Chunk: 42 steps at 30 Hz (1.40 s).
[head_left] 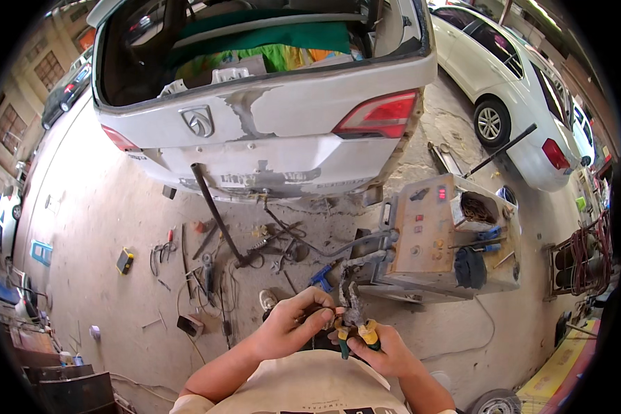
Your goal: The person uses an angle grinder to smooth the rear bumper of a white car, generating sparks as they work on the metal surface. They then switch to pliers to manipulate a small metal rod, followed by using the grinder again to sharpen the rod's tip.
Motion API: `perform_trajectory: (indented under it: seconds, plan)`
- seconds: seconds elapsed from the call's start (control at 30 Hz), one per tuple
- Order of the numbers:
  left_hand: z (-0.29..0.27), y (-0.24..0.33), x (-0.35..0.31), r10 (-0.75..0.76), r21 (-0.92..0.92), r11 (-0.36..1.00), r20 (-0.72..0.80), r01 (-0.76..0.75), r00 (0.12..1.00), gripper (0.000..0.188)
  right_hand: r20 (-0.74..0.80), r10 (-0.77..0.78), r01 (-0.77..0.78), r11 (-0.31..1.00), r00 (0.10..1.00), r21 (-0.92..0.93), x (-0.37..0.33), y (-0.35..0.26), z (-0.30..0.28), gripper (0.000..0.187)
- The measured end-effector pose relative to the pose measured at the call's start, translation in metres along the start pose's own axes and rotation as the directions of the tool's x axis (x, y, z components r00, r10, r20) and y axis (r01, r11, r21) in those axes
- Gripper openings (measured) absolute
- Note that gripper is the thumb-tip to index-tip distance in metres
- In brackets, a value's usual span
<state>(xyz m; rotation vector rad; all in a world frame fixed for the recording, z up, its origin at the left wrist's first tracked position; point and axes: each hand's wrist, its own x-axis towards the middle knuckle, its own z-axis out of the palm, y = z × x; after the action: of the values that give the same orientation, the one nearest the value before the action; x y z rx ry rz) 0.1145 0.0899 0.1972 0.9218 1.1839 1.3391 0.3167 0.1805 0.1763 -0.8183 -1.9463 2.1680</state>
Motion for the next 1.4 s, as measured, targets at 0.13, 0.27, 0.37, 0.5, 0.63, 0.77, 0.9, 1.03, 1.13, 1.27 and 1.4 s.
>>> perform_trajectory:
  seconds: [0.13, 0.27, 0.37, 0.5, 0.63, 0.77, 0.9, 1.03, 1.13, 1.27, 1.4]
  plan:
    - [-0.002, -0.005, -0.005, 0.036, 0.131, 0.991, -0.048, -0.03, 0.998, 0.012, 0.021, -0.012, 0.015, 0.993, 1.0, -0.116, 0.001, -0.006, 0.001, 0.028]
    - [-0.002, -0.003, -0.01, 0.038, 0.201, 0.979, -0.078, -0.022, 0.996, 0.011, -0.009, -0.056, 0.053, 0.983, 0.998, -0.176, 0.0, -0.01, 0.006, 0.033]
    - [-0.004, -0.001, -0.015, 0.031, 0.321, 0.947, -0.111, 0.007, 0.993, 0.011, -0.006, -0.034, 0.031, 0.963, 0.999, -0.269, 0.0, -0.02, 0.007, 0.039]
    - [-0.001, 0.004, -0.016, 0.101, 0.417, 0.908, -0.128, -0.039, 0.987, 0.011, -0.06, -0.065, 0.043, 0.95, 0.996, -0.31, -0.001, -0.022, 0.011, 0.03]
    - [0.0, 0.007, -0.019, 0.133, 0.45, 0.891, -0.126, -0.063, 0.983, 0.012, -0.071, -0.112, 0.079, 0.93, 0.991, -0.36, -0.002, -0.018, 0.013, 0.027]
    - [-0.002, 0.001, -0.021, 0.121, 0.484, 0.874, -0.129, -0.044, 0.984, 0.012, -0.055, -0.07, 0.048, 0.944, 0.996, -0.327, -0.001, -0.016, 0.015, 0.023]
    - [-0.005, -0.002, -0.022, 0.075, 0.474, 0.88, -0.116, -0.011, 0.99, 0.014, -0.059, -0.058, 0.036, 0.947, 0.997, -0.318, -0.001, -0.01, 0.017, 0.021]
    - [-0.004, 0.004, -0.019, -0.157, 0.218, 0.96, -0.093, 0.174, 0.983, 0.017, -0.012, -0.021, 0.018, 0.973, 1.0, -0.229, -0.001, -0.004, 0.015, 0.023]
    - [0.003, -0.001, -0.021, -0.092, -0.057, 0.995, -0.14, 0.085, 0.986, 0.02, -0.001, 0.054, -0.054, 0.993, 0.999, -0.106, -0.002, -0.012, 0.016, 0.024]
    - [-0.002, -0.005, -0.02, -0.053, -0.018, 0.998, -0.083, 0.052, 0.995, 0.027, 0.015, 0.042, -0.041, 0.997, 0.999, -0.065, -0.004, -0.008, 0.014, 0.025]
    - [-0.007, -0.017, -0.022, -0.103, -0.121, 0.987, -0.006, 0.102, 0.995, 0.032, 0.034, 0.005, -0.002, 0.996, 0.999, -0.086, -0.006, -0.001, 0.014, 0.025]
